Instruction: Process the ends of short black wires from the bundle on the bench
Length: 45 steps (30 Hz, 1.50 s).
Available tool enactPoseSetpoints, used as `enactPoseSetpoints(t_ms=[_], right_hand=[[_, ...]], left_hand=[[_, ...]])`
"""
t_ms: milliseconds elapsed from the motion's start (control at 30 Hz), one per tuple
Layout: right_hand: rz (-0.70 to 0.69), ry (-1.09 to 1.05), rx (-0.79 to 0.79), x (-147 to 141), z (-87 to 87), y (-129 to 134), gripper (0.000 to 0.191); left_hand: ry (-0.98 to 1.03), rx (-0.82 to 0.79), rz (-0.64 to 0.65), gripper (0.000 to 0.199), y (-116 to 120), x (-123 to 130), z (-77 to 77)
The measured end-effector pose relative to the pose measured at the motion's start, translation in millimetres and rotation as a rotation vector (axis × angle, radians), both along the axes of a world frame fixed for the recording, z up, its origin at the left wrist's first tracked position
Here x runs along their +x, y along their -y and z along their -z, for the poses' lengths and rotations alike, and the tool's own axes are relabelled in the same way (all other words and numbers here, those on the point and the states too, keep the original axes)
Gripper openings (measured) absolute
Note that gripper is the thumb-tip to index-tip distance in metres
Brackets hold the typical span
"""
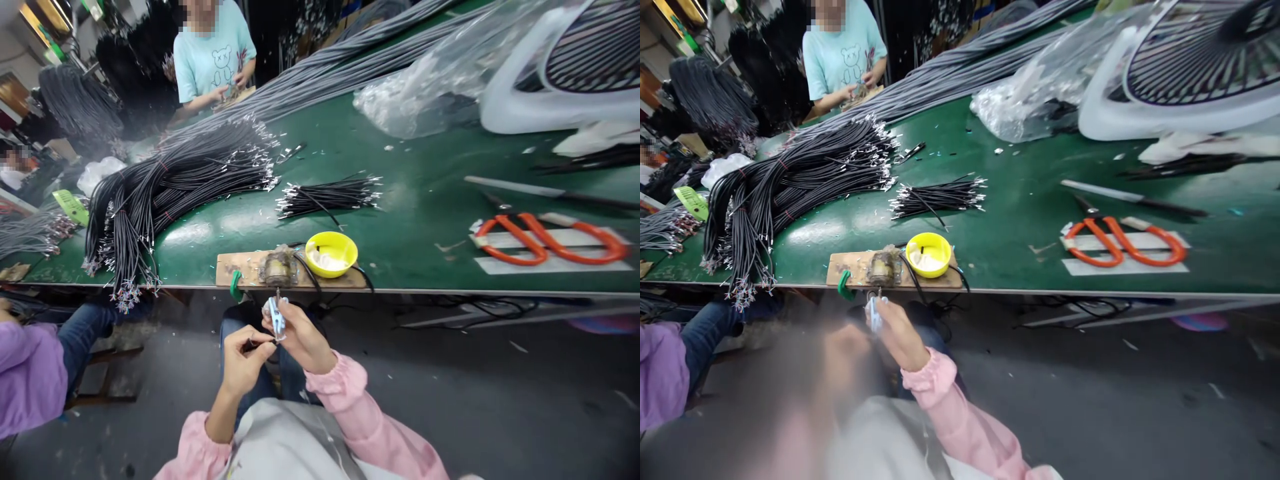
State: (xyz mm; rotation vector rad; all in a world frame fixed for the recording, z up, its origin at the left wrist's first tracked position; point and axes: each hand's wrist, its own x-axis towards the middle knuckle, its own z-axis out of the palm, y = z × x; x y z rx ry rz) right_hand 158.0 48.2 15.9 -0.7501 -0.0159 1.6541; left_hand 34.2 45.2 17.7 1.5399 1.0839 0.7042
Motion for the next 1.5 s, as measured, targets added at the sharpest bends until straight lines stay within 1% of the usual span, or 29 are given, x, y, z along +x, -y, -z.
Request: enactPoseSetpoints(t_ms=[100, 200, 300, 367, 433, 500, 567, 633, 733, 800, 867, 933, 967, 1033, 1133, 1200, 1267, 1333, 1400, 1500], right_hand=[[0.043, -0.020, -0.006, -0.6, -2.3, -1.3, 0.045], [0.010, -0.012, 0.038, 0.2, -0.3, -0.1, 0.045], [-0.045, -0.008, 0.096, -1.2, 6.4, 4.2, 0.053], [-0.049, -0.002, 0.096, -3.8, 14.3, 8.6, 0.060], [-0.036, 0.124, 0.085, -6.9, 25.0, 14.3, 0.063], [-0.020, 0.324, 0.076, -9.3, 37.1, 21.6, 0.060], [0.002, 0.476, 0.061, -10.2, 47.4, 30.7, 0.054], [0.038, 0.545, 0.027, -10.4, 52.9, 41.2, 0.050], [0.080, 0.632, -0.013, -11.7, 50.6, 56.3, 0.045], [0.041, 0.709, -0.017, -14.2, 45.8, 64.3, 0.037], [-0.068, 0.804, -0.015, -17.3, 42.7, 69.8, 0.026], [-0.158, 0.909, -0.018, -19.9, 43.2, 73.5, 0.019], [-0.165, 0.947, -0.009, -20.7, 44.8, 75.0, 0.018], [-0.127, 0.997, 0.044, -21.3, 49.3, 77.5, 0.018], [-0.086, 1.014, 0.110, -20.5, 56.7, 80.3, 0.023], [-0.112, 1.004, 0.078, -19.2, 61.3, 80.5, 0.031], [-0.156, 0.932, 0.030, -17.2, 65.9, 78.9, 0.039], [-0.192, 0.839, -0.014, -14.7, 70.9, 76.2, 0.048], [-0.207, 0.790, -0.047, -11.9, 78.1, 73.5, 0.053], [-0.228, 0.746, -0.044, -7.6, 96.4, 70.9, 0.053]], left_hand=[[-0.013, -0.003, 0.012, 0.028, -1.0, 2.5, 0.9], [-0.034, 0.002, 0.016, 0.030, -1.6, 4.5, 0.8], [-0.063, 0.017, 0.021, 0.032, -2.6, 4.9, -1.4], [-0.082, 0.024, 0.035, 0.032, -3.4, 3.6, -3.7], [-0.098, 0.027, 0.055, 0.032, -3.8, 0.6, -5.4], [-0.116, 0.023, 0.076, 0.033, -3.9, -3.8, -4.8], [-0.143, 0.013, 0.090, 0.034, -3.3, -9.1, -0.9], [-0.190, -0.003, 0.092, 0.035, -1.0, -14.3, 5.8], [-0.295, -0.029, 0.080, 0.043, 6.1, -19.6, 18.3], [-0.368, -0.038, 0.090, 0.041, 13.2, -20.3, 26.6], [-0.435, -0.040, 0.115, 0.033, 22.0, -18.7, 34.0], [-0.500, -0.038, 0.128, 0.028, 31.6, -15.8, 39.6], [-0.530, -0.038, 0.128, 0.028, 36.2, -14.1, 41.6], [-0.578, -0.039, 0.120, 0.028, 43.7, -10.9, 43.7], [-0.594, -0.035, 0.097, 0.025, 48.0, -7.2, 44.0], [-0.571, -0.031, 0.072, 0.024, 47.0, -5.4, 44.8], [-0.541, -0.037, 0.041, 0.023, 44.9, -4.1, 47.9], [-0.514, -0.051, 0.005, 0.025, 43.0, -3.2, 53.8], [-0.489, -0.065, -0.026, 0.027, 42.0, -2.4, 61.4], [-0.453, -0.090, -0.052, 0.030, 41.1, -0.6, 72.8]])
